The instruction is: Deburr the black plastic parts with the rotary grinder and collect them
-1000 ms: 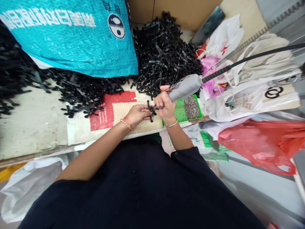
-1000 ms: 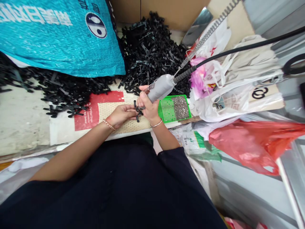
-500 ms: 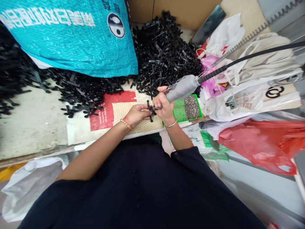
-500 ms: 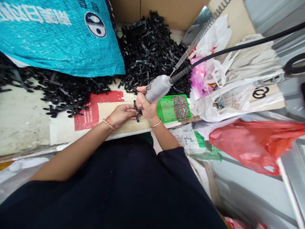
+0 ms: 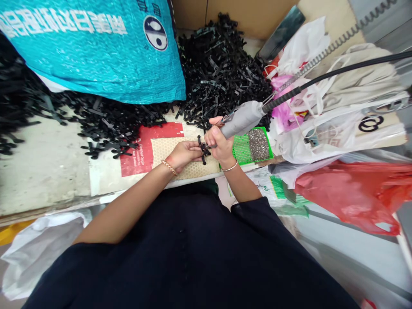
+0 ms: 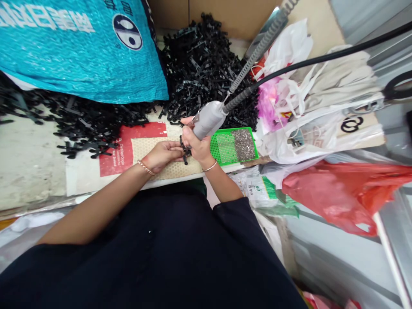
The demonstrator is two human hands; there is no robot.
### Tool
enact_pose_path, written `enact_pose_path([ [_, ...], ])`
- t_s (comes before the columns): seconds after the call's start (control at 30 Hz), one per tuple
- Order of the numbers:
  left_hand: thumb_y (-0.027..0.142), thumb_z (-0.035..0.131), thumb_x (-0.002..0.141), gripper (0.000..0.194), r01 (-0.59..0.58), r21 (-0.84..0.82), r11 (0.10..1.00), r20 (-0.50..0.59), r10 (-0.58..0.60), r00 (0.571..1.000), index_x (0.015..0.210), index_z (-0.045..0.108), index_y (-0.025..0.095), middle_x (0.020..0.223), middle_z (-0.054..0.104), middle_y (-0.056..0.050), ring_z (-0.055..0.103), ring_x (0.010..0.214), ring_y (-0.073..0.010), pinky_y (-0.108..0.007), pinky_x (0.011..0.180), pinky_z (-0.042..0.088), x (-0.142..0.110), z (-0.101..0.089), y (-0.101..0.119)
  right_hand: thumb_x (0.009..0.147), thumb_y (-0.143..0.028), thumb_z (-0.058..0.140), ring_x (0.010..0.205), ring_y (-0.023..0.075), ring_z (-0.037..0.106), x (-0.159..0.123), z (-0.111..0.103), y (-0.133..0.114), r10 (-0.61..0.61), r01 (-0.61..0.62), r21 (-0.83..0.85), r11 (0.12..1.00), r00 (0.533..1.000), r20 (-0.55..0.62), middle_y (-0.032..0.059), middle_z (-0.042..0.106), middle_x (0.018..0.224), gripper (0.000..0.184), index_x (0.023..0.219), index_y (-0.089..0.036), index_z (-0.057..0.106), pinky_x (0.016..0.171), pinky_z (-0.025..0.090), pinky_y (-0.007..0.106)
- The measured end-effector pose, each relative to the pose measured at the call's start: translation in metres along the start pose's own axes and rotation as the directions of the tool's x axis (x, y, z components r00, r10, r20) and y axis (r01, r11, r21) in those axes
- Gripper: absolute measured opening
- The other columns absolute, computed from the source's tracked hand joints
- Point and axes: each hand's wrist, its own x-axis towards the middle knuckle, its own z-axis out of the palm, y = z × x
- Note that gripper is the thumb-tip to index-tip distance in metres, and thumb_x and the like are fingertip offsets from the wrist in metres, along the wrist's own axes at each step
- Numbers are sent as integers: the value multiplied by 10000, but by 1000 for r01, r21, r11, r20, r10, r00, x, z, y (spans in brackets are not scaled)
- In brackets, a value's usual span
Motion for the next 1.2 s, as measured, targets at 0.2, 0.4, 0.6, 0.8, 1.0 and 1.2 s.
enact_pose_path([
  [0.2, 143, 986, 556, 435, 4, -5, 1000, 8, -4, 1000, 935, 777, 104, 892, 814, -95, 751, 786, -172, -300, 798, 617, 2, -2, -2, 739, -749, 819, 441, 80, 353, -1, -3, 5, 73, -75, -83, 994, 997, -33, -119, 385, 563, 585, 986, -272, 588, 466, 352, 282],
  [0.4, 130, 971, 578, 392, 10, -12, 1000, -4, -10, 1000, 915, 774, 98, 870, 808, -90, 745, 760, -161, -290, 783, 617, 1, 0, 0, 758, -709, 833, 447, 86, 377, -1, -4, 3, 85, -86, -66, 994, 996, -22, -105, 441, 581, 540, 983, -274, 605, 468, 360, 286],
  [0.6, 120, 951, 607, 370, 15, 16, 1000, -20, -15, 1000, 939, 790, 103, 856, 803, -80, 742, 766, -156, -270, 786, 607, 0, 1, 1, 807, -643, 815, 412, 81, 368, -2, -3, -1, 20, -21, -39, 999, 999, -28, -123, 390, 543, 464, 981, -274, 595, 458, 355, 278],
  [0.8, 80, 910, 625, 331, 9, 7, 1000, -31, -9, 999, 931, 786, 100, 843, 793, -65, 727, 742, -146, -268, 774, 608, -2, 4, 3, 800, -659, 804, 410, 99, 346, 0, 0, -8, 2, -4, -37, 999, 999, -46, -137, 332, 509, 480, 983, -280, 573, 464, 363, 295],
  [1.0, 80, 908, 617, 338, 10, 7, 1000, -38, -10, 999, 928, 780, 99, 838, 790, -61, 723, 738, -139, -247, 743, 600, -2, 4, 3, 769, -683, 815, 409, 96, 329, 0, -1, -4, 27, -30, -48, 998, 997, -66, -139, 346, 509, 512, 976, -280, 575, 465, 358, 301],
  [1.2, 76, 908, 610, 336, 6, 0, 1000, -32, -6, 999, 920, 781, 105, 834, 791, -63, 727, 744, -144, -251, 747, 600, -2, 4, 3, 790, -682, 800, 421, 98, 353, -1, -3, 0, 23, -25, -54, 998, 999, -49, -137, 351, 525, 501, 987, -280, 573, 471, 373, 298],
])
